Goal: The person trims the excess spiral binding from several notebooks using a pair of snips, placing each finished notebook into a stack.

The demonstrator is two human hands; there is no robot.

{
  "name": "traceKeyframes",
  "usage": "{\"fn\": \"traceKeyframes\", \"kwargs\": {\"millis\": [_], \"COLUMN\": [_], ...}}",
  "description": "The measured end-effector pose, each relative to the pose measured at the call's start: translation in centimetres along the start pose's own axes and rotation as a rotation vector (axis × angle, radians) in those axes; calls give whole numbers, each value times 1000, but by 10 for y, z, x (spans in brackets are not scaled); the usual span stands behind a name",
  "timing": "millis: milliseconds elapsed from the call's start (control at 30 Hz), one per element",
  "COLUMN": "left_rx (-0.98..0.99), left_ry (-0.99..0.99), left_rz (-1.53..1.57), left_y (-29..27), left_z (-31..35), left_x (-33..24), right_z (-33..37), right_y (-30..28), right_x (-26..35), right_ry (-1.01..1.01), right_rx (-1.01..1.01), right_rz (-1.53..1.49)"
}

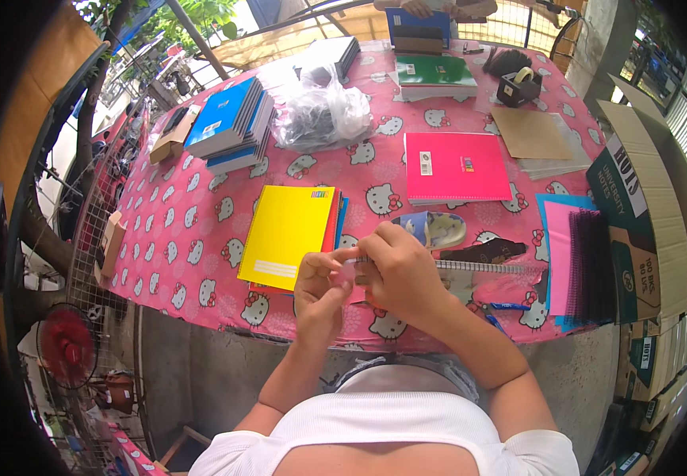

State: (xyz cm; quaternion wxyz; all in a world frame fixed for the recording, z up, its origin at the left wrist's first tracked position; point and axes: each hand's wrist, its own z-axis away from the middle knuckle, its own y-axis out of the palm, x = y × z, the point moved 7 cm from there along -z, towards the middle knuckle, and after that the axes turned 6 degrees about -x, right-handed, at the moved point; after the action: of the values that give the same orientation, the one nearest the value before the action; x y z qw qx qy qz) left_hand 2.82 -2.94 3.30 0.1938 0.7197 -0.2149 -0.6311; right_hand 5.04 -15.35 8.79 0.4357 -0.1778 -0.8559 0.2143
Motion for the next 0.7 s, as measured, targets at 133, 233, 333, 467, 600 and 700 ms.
{"fn": "traceKeyframes", "kwargs": {"millis": [133,233,333,467,600,700], "left_rx": [-16,-199,-71,-105,-93,-74], "left_ry": [298,532,283,215,163,97], "left_rz": [-428,-837,-622,-557,-497,-379], "left_y": [-16,-27,-35,-45,-50,-50], "left_z": [-5,-7,-15,-12,-12,-11], "left_x": [-7,-20,0,9,9,11], "right_z": [-1,-1,-3,-4,-3,-2], "right_y": [-2,0,4,13,27,33], "right_x": [-3,-1,4,8,11,12], "right_ry": [3,-7,-23,-44,-149,-184], "right_rx": [-46,-23,-17,27,81,111], "right_rz": [-19,-29,19,99,233,254]}}
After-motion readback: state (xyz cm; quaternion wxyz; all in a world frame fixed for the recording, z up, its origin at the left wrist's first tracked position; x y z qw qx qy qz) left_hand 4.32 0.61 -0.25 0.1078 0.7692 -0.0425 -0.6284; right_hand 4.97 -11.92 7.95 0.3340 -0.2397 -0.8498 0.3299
